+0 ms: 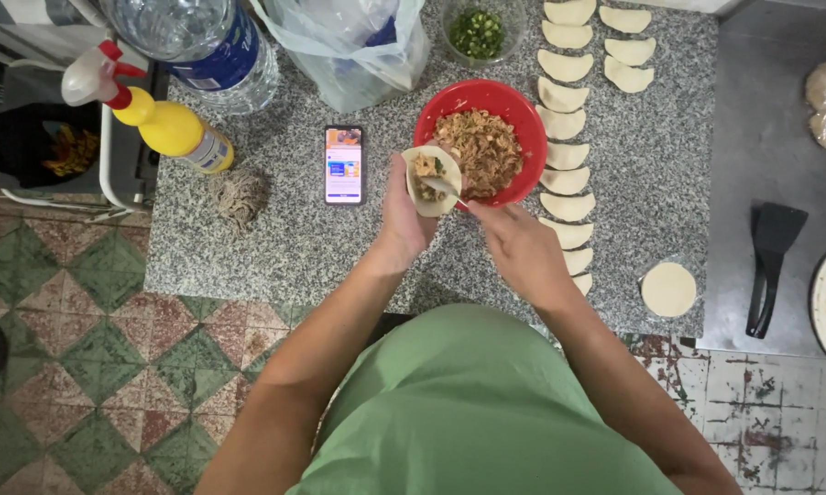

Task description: The person prepares dumplings by spooning filling from a red bowl onto circular dough wrappers, folding them by hand, and placing them on the counter.

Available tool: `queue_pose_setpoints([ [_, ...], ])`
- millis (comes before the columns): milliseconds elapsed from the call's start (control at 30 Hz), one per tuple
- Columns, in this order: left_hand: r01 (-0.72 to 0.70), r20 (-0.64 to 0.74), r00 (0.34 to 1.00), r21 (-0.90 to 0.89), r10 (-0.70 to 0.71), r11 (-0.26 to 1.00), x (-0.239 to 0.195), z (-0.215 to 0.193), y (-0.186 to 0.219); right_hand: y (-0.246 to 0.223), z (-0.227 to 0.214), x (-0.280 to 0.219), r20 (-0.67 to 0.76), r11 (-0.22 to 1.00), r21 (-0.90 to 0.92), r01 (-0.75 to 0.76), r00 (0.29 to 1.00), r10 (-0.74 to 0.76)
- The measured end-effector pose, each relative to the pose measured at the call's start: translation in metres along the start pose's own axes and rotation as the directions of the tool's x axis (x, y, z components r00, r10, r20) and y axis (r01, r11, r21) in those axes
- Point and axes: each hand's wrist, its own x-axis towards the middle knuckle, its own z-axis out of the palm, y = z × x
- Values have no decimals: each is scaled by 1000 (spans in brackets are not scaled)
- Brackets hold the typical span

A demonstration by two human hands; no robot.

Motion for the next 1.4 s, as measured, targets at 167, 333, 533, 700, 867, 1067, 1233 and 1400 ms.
queue_pose_setpoints([
  [167,-8,-13,1000,1,8,1000,1,0,-1,-29,-13,10,73,980,82,-182,982,176],
  [333,-4,-71,997,-12,4,1000,-15,24,10,-40,-14,20,161,964,128,-234,964,212],
  [533,-19,-62,998,92,25,996,-13,20,8,-60,-26,31,295,946,8,-325,904,309],
  [700,-40,-68,997,64,45,997,-16,27,10,-65,-19,35,285,965,23,-259,927,242],
  [867,-27,-33,999,47,29,999,9,-23,-5,-52,-11,32,308,622,599,-505,861,404],
  [1067,-27,35,999,32,26,999,7,-15,7,-40,-4,31,264,321,850,-419,864,428],
  [1233,-30,68,997,115,22,993,7,-13,6,-70,-27,30,178,878,276,-391,919,353],
  [1400,2,-32,999,188,4,982,-14,22,19,-22,15,32,243,754,494,-433,901,358],
])
